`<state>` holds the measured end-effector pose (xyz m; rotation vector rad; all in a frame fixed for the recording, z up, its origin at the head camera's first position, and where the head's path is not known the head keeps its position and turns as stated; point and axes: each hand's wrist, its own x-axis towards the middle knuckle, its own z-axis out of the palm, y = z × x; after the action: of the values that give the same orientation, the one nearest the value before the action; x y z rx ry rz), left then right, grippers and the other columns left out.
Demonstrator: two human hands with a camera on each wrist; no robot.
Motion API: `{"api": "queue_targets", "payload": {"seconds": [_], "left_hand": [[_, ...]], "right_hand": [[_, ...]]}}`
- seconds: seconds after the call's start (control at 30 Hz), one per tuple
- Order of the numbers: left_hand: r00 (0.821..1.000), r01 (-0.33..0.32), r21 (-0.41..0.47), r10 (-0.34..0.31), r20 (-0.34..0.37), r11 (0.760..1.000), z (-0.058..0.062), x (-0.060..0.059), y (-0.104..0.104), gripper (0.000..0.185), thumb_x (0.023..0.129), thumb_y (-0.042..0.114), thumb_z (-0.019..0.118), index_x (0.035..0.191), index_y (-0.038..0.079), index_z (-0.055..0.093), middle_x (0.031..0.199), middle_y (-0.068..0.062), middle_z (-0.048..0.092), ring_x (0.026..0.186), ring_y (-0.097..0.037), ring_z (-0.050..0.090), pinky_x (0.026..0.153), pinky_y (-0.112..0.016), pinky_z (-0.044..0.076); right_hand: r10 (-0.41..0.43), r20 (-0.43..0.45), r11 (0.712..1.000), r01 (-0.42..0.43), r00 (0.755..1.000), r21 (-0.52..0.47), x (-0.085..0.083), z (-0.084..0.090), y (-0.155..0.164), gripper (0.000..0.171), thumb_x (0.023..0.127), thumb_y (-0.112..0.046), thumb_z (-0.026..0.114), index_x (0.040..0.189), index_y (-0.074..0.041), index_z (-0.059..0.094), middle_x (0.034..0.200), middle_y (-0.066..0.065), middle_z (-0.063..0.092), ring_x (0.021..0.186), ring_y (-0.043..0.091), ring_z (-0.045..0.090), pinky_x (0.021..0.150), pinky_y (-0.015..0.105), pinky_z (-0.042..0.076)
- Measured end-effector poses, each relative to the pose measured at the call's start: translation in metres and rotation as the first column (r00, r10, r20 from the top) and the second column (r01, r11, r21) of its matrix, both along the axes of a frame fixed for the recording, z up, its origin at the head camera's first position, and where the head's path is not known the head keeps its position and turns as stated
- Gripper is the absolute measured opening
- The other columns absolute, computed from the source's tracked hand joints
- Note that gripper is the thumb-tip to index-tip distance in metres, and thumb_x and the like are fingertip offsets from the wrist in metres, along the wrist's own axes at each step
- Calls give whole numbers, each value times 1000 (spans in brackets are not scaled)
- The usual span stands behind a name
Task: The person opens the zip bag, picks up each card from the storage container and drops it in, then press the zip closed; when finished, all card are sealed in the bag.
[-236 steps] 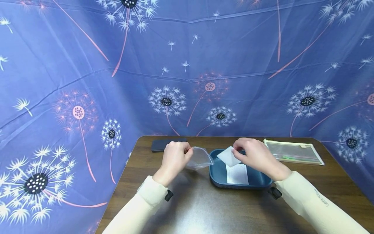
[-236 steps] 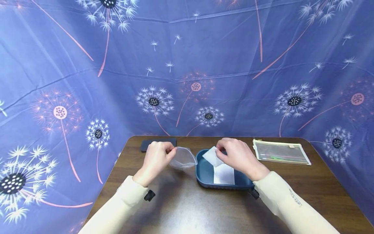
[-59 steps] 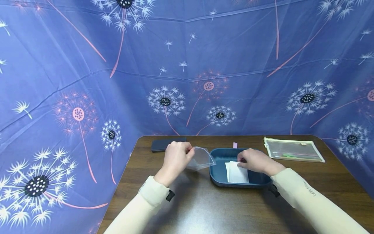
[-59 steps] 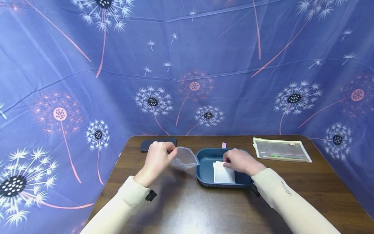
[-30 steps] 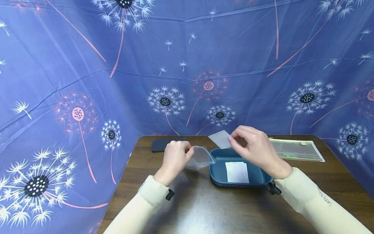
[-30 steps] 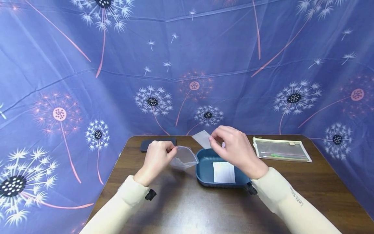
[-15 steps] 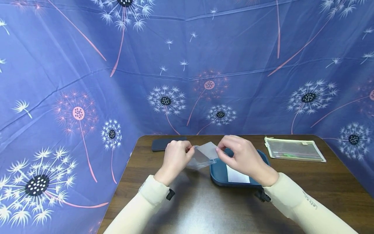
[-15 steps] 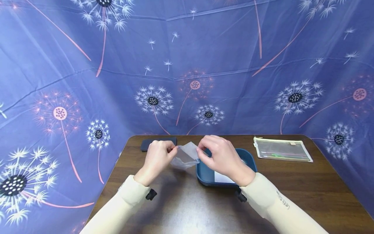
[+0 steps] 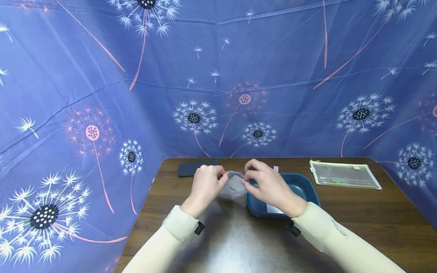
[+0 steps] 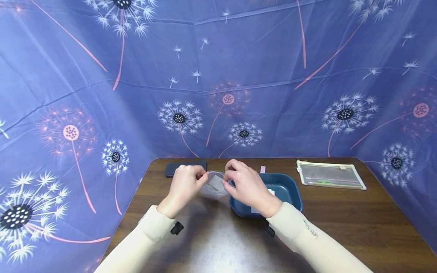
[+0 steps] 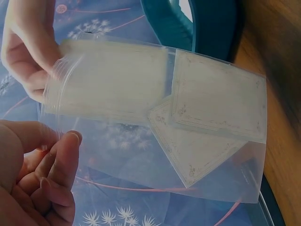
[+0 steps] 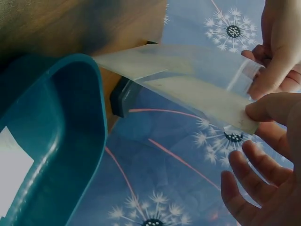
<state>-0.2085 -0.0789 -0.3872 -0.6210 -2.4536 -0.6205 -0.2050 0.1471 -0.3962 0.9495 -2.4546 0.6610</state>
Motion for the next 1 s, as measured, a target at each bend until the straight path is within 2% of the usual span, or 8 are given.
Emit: {"api": "queue_targets", "payload": {"seconds": [0.1, 0.23, 0.53, 0.63, 0.8, 0.9, 1.0], "left_hand": [[1000, 5, 1, -5, 3, 1000, 0, 1, 0, 24, 88, 13, 81, 66, 18, 72, 52, 13, 53, 46, -3, 43, 48, -25, 36], [1000, 9, -3, -9, 7, 1000, 0, 1, 1, 24, 88, 13, 81, 67, 18, 72, 52, 13, 52, 46, -3, 42, 48, -24, 35], [1000, 19, 3, -19, -11, 1000, 1, 0, 2, 23, 88, 10, 80, 67, 17, 73, 52, 13, 52, 46, -4, 42, 48, -25, 36], [1000, 19, 3, -19, -9, 1000, 2, 0, 3, 21, 88, 10, 79, 68, 17, 74, 53, 12, 54, 46, -4, 43, 48, -25, 37], [1000, 17, -1, -17, 13, 1000, 1, 1, 4, 19, 88, 12, 79, 70, 17, 75, 55, 12, 58, 47, -3, 45, 49, -25, 38], [1000, 16, 1, -16, 19, 1000, 1, 1, 5, 19, 88, 11, 79, 70, 17, 75, 54, 12, 57, 46, -2, 43, 48, -24, 37], [1000, 17, 3, -17, 20, 1000, 1, 1, 5, 20, 87, 9, 79, 69, 17, 75, 53, 12, 56, 45, -2, 41, 47, -24, 35]], "right_hand": [[-1, 35, 1000, 0, 999, 17, -3, -3, -4, 11, 88, -17, 84, 83, -21, 75, 109, -3, 62, 90, 13, 58, 75, 34, 53], [-1, 66, 999, -1, 998, 39, -7, -5, -9, 9, 89, -20, 83, 83, -22, 77, 107, -5, 65, 91, 14, 61, 74, 34, 54], [6, 8, 999, -6, 1000, 36, -8, -2, -12, 8, 86, -17, 87, 84, -20, 80, 105, -5, 67, 91, 15, 63, 72, 35, 54], [-4, 50, 998, 1, 999, 69, -8, -4, -14, 6, 86, -19, 87, 85, -20, 81, 109, -3, 68, 95, 17, 64, 74, 36, 55], [-37, 174, 989, 10, 984, 151, -11, -6, -17, 3, 89, -23, 85, 88, -20, 83, 116, 0, 70, 101, 22, 66, 78, 39, 57], [-28, 220, 982, -14, 975, 188, -14, -6, -20, 4, 91, -21, 83, 90, -17, 84, 115, 2, 70, 102, 22, 67, 78, 39, 57], [2, 228, 974, -53, 974, 220, -18, -6, -24, 4, 92, -18, 82, 91, -15, 84, 108, 2, 71, 96, 20, 68, 75, 36, 57]]}}
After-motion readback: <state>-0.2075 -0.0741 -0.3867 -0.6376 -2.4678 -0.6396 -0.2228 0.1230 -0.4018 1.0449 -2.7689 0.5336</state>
